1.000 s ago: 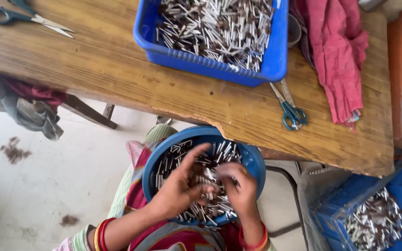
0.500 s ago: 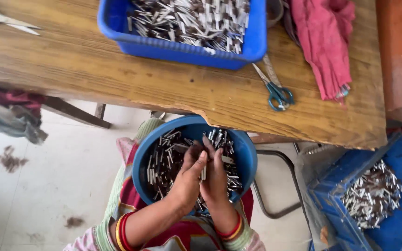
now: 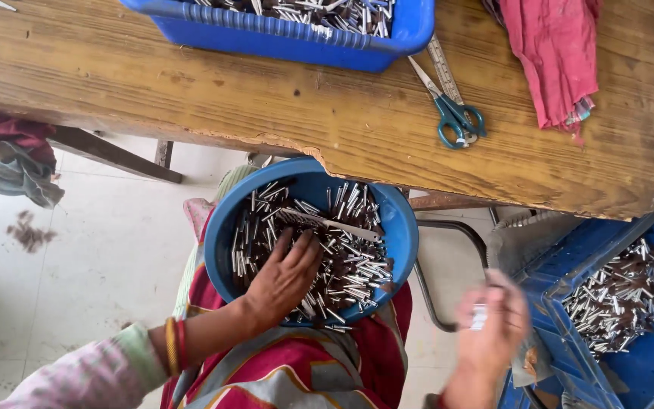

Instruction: The person sits cross-legged on the floor and sorts small metal pins from a blue bowl on their lap. They pick up the pins by hand, separate them, and place them into a blue rectangular tray on the wooden table in front of them.

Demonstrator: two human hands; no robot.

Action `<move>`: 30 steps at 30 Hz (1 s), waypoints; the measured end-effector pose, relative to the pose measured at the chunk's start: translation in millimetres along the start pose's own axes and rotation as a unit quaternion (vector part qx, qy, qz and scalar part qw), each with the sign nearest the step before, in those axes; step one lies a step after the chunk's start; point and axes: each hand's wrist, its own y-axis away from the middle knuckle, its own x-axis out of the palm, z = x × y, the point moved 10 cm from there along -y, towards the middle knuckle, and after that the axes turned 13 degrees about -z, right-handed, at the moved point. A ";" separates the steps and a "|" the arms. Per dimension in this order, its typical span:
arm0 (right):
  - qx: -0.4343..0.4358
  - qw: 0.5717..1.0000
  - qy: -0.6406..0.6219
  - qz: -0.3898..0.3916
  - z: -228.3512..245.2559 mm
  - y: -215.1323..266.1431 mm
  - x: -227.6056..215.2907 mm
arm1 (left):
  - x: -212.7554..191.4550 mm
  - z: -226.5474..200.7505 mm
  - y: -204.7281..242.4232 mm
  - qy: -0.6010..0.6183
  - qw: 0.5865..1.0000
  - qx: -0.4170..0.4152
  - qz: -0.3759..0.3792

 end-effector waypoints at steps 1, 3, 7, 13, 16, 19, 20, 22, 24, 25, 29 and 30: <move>-0.004 1.000 0.000 0.000 8.3 -20.9 -22.3 | 11.2 0.8 -3.3 0.000 1.000 0.001 -0.004; -0.314 0.885 0.314 -0.137 76.9 -47.9 -78.7 | 35.6 -0.3 -9.3 0.029 1.000 0.000 -0.001; -0.513 0.735 0.407 -0.177 123.5 -98.8 -174.1 | 35.1 2.4 -13.4 0.039 0.999 0.009 -0.027; -0.536 0.743 0.392 -0.080 122.6 -152.6 -163.9 | 24.9 10.8 -11.5 0.074 0.995 -0.011 -0.067; -0.508 0.792 0.335 0.042 61.3 -26.9 -59.1 | 19.9 13.9 -9.7 0.108 0.993 -0.034 -0.042; -0.493 0.813 0.291 0.104 97.3 16.1 75.5 | -4.9 35.8 -14.9 0.216 0.958 -0.144 -0.122; -0.393 0.855 0.253 0.225 66.2 39.0 121.4 | -13.8 41.7 -16.7 0.258 0.940 -0.187 -0.124; -0.284 0.873 0.202 0.341 30.0 78.9 192.9 | -18.3 45.6 -11.4 0.296 0.919 -0.227 -0.125; -0.378 0.796 0.270 0.388 21.2 111.4 253.1 | -15.8 47.9 -1.0 0.361 0.882 -0.246 -0.178; -0.382 0.794 0.268 0.389 7.2 112.5 257.8 | -8.5 47.5 1.7 0.359 0.882 -0.245 -0.181; -0.312 0.838 0.226 0.387 -38.9 104.7 269.2 | 22.1 53.3 14.4 0.495 0.796 -0.334 -0.106; -0.289 0.852 0.221 0.377 -47.3 99.5 269.2 | 17.5 60.7 17.5 0.514 0.767 -0.362 -0.126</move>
